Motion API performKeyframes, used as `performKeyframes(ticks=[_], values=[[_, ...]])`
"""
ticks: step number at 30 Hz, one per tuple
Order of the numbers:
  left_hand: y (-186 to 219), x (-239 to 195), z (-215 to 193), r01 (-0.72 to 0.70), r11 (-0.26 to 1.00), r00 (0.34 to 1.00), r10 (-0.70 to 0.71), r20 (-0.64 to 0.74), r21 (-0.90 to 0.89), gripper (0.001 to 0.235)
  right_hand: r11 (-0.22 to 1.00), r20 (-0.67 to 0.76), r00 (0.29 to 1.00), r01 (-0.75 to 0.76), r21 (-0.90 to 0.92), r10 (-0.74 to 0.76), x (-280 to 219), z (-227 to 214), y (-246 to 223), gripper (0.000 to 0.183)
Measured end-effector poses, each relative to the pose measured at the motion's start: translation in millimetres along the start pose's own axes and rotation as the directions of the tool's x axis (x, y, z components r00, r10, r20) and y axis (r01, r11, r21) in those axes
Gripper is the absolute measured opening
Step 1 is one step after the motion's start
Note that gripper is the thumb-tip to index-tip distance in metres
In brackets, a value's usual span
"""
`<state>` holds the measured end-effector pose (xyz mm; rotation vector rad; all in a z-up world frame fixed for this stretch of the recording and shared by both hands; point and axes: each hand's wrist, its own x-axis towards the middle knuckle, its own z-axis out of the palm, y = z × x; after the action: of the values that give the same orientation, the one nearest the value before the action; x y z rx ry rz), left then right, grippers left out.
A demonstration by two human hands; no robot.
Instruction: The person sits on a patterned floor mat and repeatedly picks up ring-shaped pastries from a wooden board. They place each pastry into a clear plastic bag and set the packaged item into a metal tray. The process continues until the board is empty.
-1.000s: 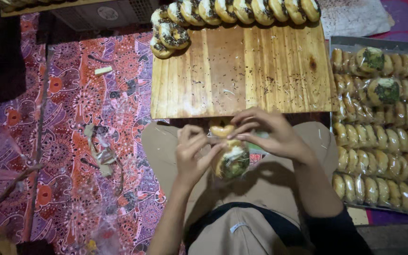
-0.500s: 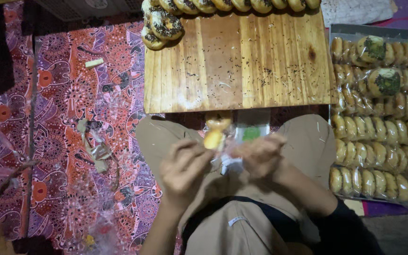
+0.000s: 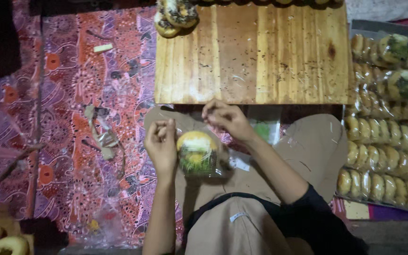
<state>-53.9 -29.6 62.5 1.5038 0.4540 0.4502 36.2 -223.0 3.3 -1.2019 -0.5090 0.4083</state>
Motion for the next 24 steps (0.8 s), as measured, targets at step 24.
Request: performKeyframes(ticks=[24], values=[[-150, -23, 33, 0.442, 0.891, 0.84, -0.371, 0.396, -0.102, 0.036, 0.717, -0.109, 0.98, 0.043, -0.695, -0.165, -128, -50, 7, 0.055]])
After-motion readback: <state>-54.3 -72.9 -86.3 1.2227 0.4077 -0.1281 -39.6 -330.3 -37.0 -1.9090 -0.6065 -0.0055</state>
